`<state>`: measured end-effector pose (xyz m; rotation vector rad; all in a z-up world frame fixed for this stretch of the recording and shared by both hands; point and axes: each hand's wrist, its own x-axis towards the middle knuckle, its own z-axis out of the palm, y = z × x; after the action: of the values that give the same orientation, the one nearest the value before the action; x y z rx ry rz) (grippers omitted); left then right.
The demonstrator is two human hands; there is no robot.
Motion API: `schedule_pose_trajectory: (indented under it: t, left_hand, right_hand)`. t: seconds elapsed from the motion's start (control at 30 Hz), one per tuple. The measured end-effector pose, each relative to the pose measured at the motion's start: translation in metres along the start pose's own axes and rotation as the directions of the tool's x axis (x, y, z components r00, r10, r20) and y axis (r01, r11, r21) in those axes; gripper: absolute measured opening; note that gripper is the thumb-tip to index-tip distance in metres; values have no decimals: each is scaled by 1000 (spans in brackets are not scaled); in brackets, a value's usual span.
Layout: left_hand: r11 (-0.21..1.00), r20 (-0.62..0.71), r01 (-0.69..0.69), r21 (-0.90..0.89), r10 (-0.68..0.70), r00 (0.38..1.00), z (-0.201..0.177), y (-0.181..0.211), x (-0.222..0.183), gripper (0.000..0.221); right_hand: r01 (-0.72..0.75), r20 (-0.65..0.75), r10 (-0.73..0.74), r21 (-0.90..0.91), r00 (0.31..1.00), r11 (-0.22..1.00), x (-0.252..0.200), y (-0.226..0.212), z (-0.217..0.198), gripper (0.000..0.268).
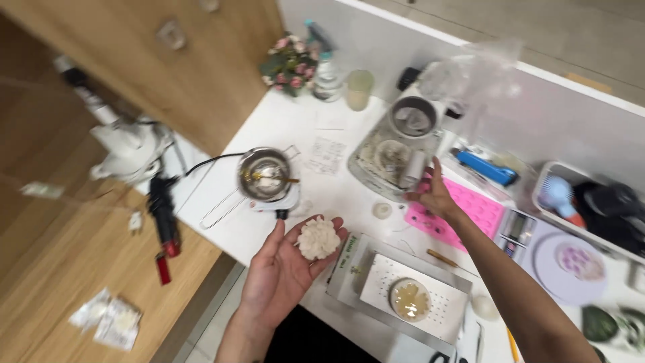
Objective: Preparing and detailing wax flower shapes for candle making using molds, sculpting tools, and a heat gun.
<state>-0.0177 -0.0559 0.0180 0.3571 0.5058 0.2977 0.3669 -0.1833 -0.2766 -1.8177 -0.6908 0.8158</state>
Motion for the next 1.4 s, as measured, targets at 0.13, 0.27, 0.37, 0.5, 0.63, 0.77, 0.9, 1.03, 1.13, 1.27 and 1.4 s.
schedule_pose_trajectory:
  t: [0.13, 0.27, 0.37, 0.5, 0.63, 0.77, 0.9, 1.03, 1.13, 1.27, 1.4]
  left_hand:
    - [995, -28, -103, -13, 103, 994, 0, 1, -15, 68]
    - [994, -23, -106, -11, 106, 994, -5, 2, -20, 65]
    - [993, -27, -115, -21, 114, 993, -9, 3, -22, 65]
    - [994, -8, -97, -45, 97, 995, -17, 9, -23, 66]
    - [998, 42, -34, -43, 36, 998, -25, 33, -13, 67]
    - [997, 91, 51, -58, -46, 995, -43, 62, 4, 66]
    - [990, 185, 139, -20, -133, 974, -60, 94, 24, 62]
    - [961, 264, 277, 8, -269, 926, -69, 126, 40, 63]
    - [931, 281, 326, 162, -360, 890, -73, 136, 48, 56]
    - [892, 318, 382, 241, -445, 837, -74, 144, 45, 57]
    - [875, 379, 404, 268, -481, 790, -88, 142, 42, 58]
  right_hand:
    - [48, -13, -46, 305, 999, 951, 13, 17, 11, 129]
    - [126, -44, -128, -55, 991, 991, 2, -20, 18, 106]
    - [66, -1, -66, -11, 998, 998, 16, -7, 20, 80]
    - [68, 23, -65, -158, 998, 985, 12, -27, 24, 68]
    - [-31, -125, 0, -243, 992, 970, -12, -75, 14, 82]
    - [64, -284, -150, -292, 947, 954, -50, -134, -24, 53]
    - [46, -424, -246, -428, 872, 902, -128, -243, -22, 44]
    - [-69, -484, -181, -454, 856, 888, -201, -332, 42, 49]
    - [-164, -502, -18, -316, 864, 935, -246, -364, 110, 63]
    - [-451, -661, 44, -459, 749, 765, -281, -398, 192, 75]
    - [-708, -840, 84, -394, 537, 587, -302, -403, 236, 72]
